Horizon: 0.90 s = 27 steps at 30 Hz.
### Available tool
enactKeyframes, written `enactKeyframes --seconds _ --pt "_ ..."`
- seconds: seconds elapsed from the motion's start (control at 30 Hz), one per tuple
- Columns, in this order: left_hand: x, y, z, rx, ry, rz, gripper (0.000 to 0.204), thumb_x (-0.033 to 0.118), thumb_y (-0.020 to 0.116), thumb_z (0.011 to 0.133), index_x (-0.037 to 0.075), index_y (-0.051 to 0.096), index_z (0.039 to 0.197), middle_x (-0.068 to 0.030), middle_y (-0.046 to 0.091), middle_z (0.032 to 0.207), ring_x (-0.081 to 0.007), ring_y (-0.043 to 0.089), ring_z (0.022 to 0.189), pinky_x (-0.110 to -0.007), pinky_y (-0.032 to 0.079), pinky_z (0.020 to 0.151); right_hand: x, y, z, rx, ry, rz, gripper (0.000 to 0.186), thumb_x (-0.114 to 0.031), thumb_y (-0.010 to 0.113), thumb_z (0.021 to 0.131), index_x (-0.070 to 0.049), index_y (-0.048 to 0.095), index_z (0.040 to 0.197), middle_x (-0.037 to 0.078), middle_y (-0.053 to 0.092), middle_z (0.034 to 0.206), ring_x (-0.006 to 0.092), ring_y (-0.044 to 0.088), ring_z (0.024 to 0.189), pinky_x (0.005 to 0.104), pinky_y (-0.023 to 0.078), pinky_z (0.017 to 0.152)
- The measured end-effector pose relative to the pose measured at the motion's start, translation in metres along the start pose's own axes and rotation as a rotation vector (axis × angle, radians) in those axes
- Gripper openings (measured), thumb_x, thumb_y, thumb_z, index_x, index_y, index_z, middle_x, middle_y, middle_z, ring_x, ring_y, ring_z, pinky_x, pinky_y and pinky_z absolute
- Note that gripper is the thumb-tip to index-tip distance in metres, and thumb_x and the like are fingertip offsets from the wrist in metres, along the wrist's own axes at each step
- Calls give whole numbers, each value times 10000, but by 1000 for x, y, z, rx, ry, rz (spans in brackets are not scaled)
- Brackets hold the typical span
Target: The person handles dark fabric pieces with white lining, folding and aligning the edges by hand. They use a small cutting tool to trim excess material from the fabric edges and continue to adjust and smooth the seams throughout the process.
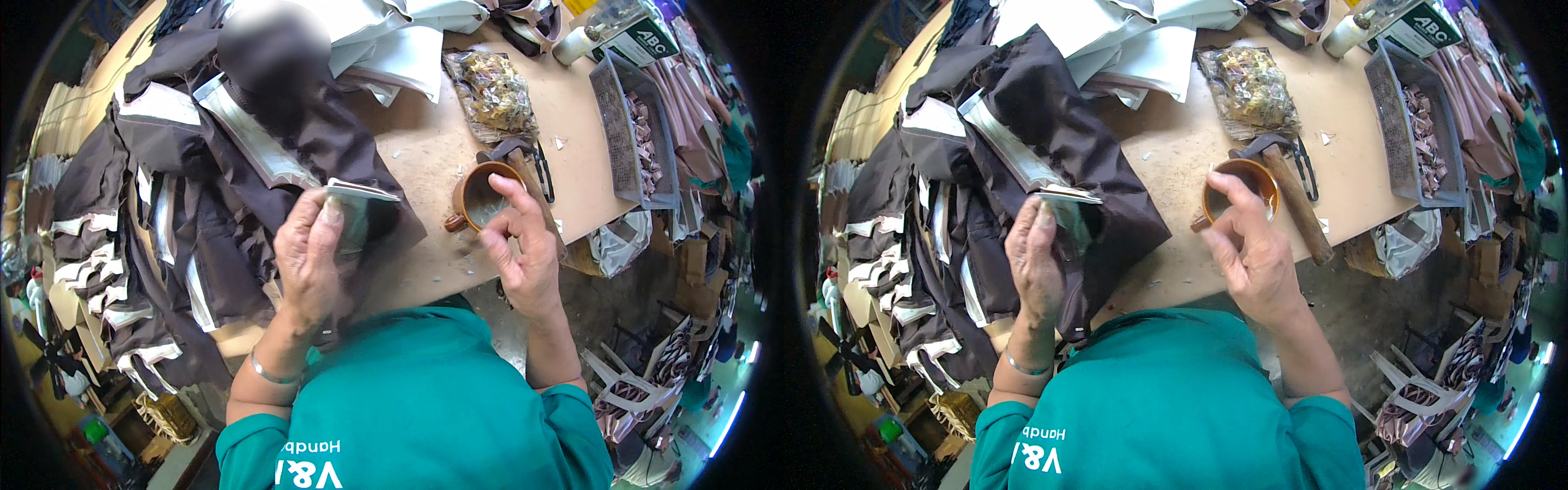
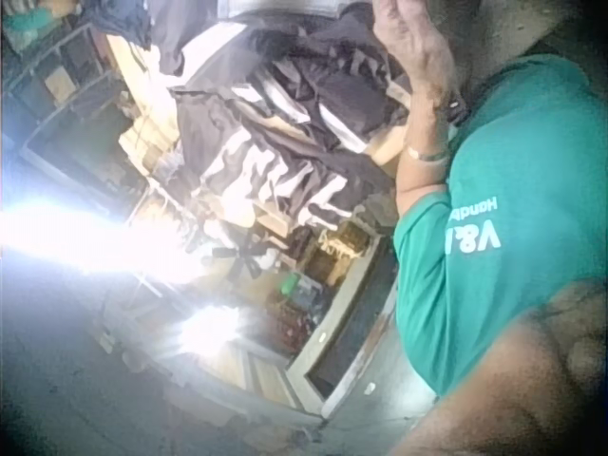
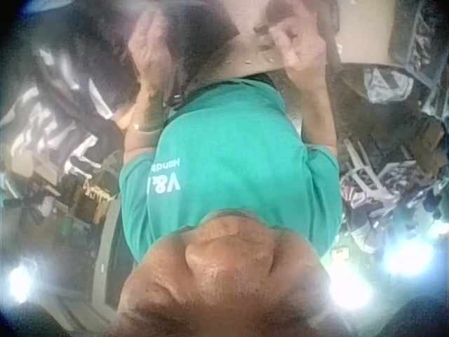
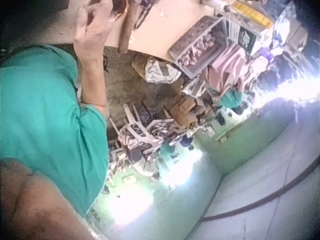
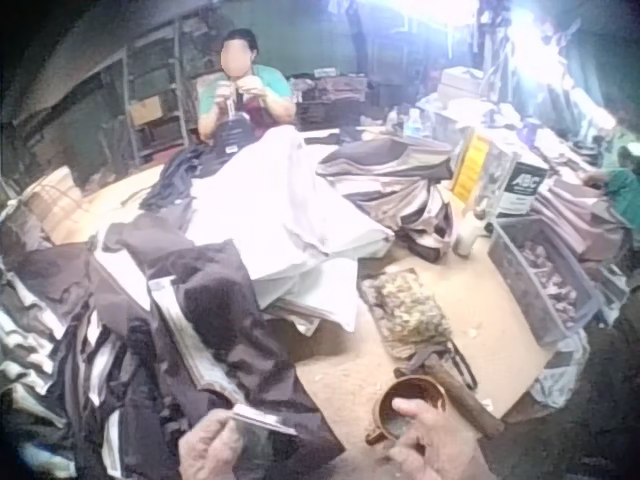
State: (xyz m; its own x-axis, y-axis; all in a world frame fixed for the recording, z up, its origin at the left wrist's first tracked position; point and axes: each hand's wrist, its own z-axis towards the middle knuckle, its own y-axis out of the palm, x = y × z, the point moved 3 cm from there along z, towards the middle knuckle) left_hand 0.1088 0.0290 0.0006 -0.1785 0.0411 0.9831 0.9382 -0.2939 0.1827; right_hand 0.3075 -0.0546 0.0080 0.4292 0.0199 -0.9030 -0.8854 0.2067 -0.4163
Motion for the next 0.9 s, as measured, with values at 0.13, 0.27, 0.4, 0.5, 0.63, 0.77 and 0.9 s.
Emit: enactKeyframes --seconds 0.13,0.27,0.4,0.5,0.63,0.77,0.9 --pt "4 -1 3 -21 30 77 175 47 634 793 7 528 927 9 546 834 -39 478 742 -166 379 688 10 -14 -14 -88 -83 -248 614 76 570 699 -51 380 1269 53 468 672 135 471 578 273 426 596" --pt "-3 -6 3 -106 -92 -112 173 73 622 810 16 531 947 17 548 832 -32 478 733 -161 378 671 20 -36 -27 -38 173 -125 611 95 566 674 -67 435 1249 64 467 717 131 483 628 260 433 621" --pt "-14 -14 -2 -181 -186 -162 196 78 616 813 7 539 979 16 571 855 -31 490 751 -165 380 680 29 -45 -34 -94 103 -267 592 91 553 688 -69 434 1246 80 523 771 150 527 681 266 446 645" --pt "-9 -15 -4 -166 -174 -76 202 71 611 815 -5 553 992 1 585 878 -43 504 781 -175 389 697 30 -49 -36 -144 68 -349 550 88 550 685 -67 469 1206 118 547 952 210 545 827 308 443 745" --pt "-3 -17 -8 -201 -75 49 217 42 607 805 -39 562 1000 -30 595 890 -86 528 815 -208 411 745 29 -52 -30 -129 112 -357 478 12 617 669 -82 527 1129 137 443 1218 295 428 1112 389 363 912" --pt "-9 -6 -16 -249 131 321 295 -45 585 743 -46 543 1035 -113 633 851 -152 610 745 -250 461 695 22 -28 -3 -179 -84 -855 538 -157 746 593 -121 558 1097 117 299 1351 336 244 1267 497 274 989" --pt "-16 4 -24 -439 216 589 200 -30 583 743 -40 579 943 -94 641 800 -194 627 665 -292 489 607 44 -13 12 -307 -27 -988 599 -238 800 503 -139 578 1051 102 191 1405 334 148 1303 560 201 1007"
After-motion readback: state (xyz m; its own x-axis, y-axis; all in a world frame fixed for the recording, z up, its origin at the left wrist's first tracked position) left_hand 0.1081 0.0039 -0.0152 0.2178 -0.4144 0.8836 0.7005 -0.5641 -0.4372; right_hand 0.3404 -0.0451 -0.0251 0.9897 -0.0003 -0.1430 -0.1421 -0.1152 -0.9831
